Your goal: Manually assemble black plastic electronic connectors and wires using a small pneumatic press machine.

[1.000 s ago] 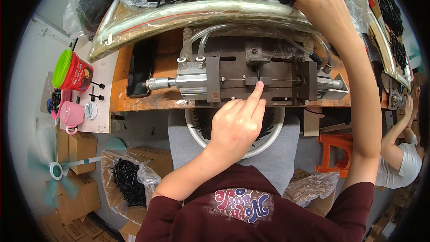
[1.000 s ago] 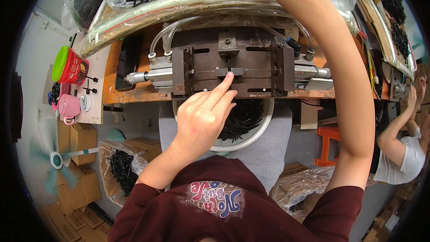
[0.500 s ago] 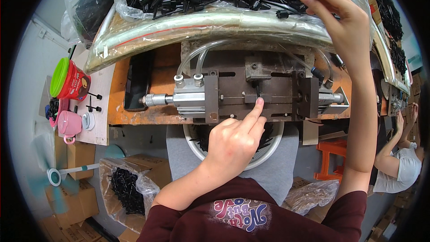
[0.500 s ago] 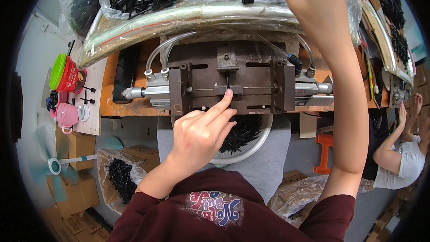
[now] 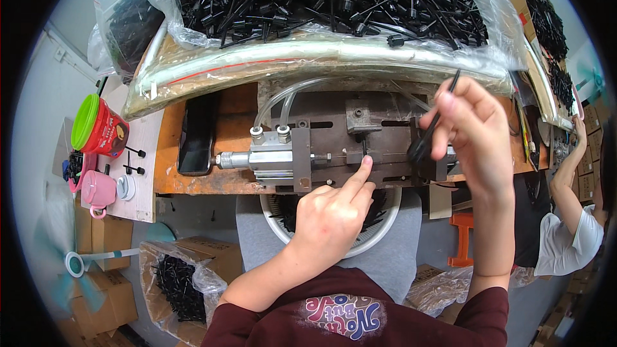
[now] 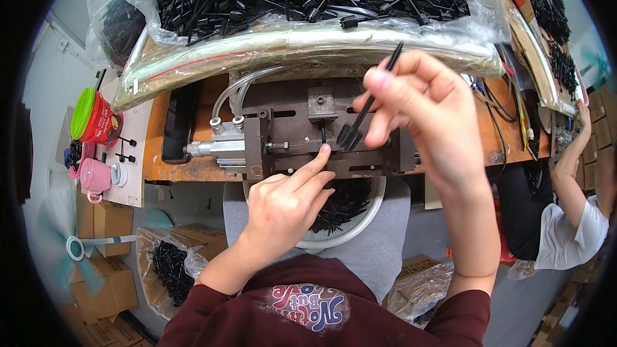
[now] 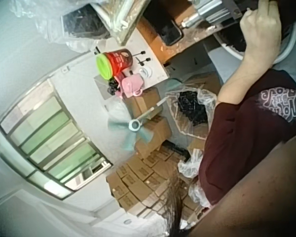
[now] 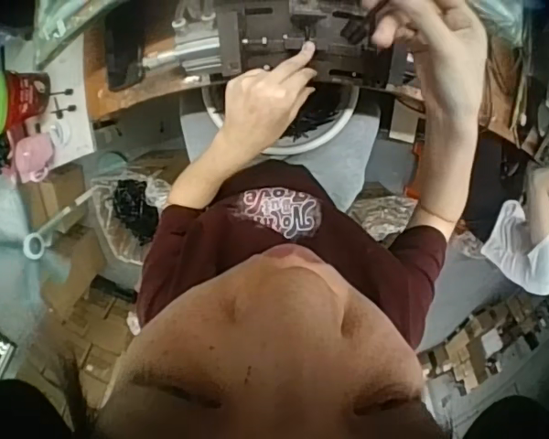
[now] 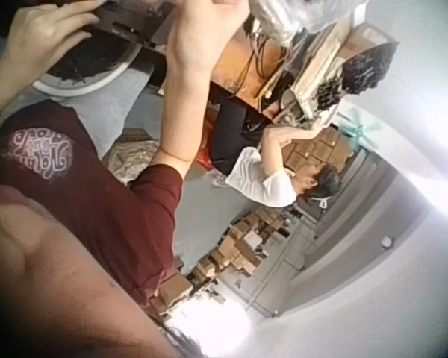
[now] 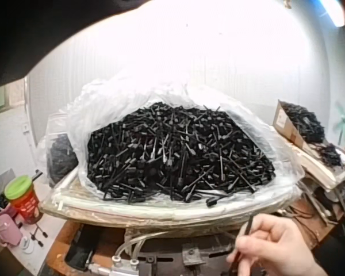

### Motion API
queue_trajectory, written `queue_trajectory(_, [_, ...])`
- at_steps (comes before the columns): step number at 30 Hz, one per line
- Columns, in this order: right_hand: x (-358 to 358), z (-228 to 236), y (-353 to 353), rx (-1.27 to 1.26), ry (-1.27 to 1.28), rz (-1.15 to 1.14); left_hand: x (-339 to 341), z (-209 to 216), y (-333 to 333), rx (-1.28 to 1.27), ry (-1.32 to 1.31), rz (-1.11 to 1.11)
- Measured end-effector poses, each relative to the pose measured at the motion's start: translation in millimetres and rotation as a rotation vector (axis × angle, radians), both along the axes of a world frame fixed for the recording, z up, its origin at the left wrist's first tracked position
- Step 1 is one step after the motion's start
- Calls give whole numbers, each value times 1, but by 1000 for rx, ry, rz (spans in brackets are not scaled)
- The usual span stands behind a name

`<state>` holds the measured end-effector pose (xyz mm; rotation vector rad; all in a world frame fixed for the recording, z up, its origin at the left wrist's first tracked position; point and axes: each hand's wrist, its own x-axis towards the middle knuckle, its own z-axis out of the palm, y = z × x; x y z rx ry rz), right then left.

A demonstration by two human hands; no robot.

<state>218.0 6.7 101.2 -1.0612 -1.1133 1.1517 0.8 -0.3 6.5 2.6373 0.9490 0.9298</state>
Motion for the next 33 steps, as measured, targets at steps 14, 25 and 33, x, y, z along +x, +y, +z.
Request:
queue_trajectory(14, [-10, -12, 44, 590, -1067, -462, -14, 20, -9, -110, -333, -24])
queue_trajectory(25, [-8, -8, 65, 362, -1200, -424, 6, -4, -2, 39, -10, 37])
queue_trajectory(33, [-20, -1, -3, 177, -589, -181, 1, 1, -1, -27, 62, 21])
